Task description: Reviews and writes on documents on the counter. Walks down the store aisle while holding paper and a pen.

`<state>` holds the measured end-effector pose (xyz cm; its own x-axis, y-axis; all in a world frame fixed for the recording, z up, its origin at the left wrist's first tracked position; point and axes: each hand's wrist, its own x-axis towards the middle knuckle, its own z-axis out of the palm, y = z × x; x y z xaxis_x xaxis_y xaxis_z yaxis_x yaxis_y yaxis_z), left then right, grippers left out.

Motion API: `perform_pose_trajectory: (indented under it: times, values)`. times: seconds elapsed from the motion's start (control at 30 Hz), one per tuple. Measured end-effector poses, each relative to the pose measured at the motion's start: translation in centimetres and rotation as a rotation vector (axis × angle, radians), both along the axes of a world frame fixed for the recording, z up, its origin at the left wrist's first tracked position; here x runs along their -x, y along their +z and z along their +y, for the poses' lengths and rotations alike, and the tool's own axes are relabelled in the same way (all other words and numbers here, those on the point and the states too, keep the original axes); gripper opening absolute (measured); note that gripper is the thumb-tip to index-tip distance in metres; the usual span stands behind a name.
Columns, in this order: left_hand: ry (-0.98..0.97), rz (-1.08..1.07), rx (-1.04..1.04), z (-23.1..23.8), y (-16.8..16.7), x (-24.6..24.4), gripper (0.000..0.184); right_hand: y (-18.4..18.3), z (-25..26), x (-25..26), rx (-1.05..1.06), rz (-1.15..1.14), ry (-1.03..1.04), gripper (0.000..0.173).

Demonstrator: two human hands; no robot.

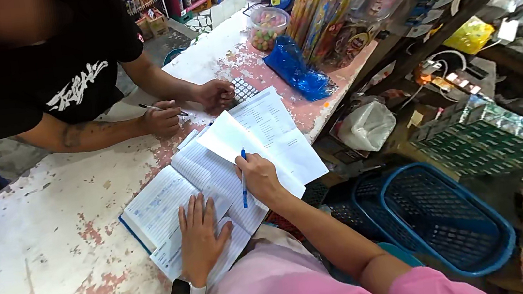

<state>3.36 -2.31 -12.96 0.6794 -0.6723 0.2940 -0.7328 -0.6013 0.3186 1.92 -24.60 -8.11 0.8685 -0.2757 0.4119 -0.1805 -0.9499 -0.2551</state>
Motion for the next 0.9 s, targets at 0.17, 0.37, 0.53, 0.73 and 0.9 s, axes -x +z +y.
perform_pose_trajectory:
  times: [0.17, 0.37, 0.53, 0.73, 0.9]
  values:
    - [0.002, -0.013, 0.012, 0.07, -0.08, 0.01, 0.079, -0.13, -0.02, 0.14, -0.021, 0.027, 0.027, 0.014]
    - [0.004, -0.015, 0.01, 0.09, -0.14, 0.0, 0.079, -0.35, 0.22, 0.12, -0.008, 0.041, 0.049, 0.019]
    - [0.008, -0.019, 0.015, 0.09, -0.11, 0.01, 0.079, -0.34, 0.29, 0.04, 0.013, 0.044, 0.088, 0.025]
    - [0.012, -0.01, 0.011, 0.11, -0.08, 0.09, 0.081, -0.53, 0.28, -0.2, 0.042, 0.02, 0.113, 0.026]
    - [0.007, 0.001, -0.001, 0.05, 0.35, 0.19, 0.08, 0.01, 0.24, -0.34, -0.015, 0.018, 0.12, 0.021]
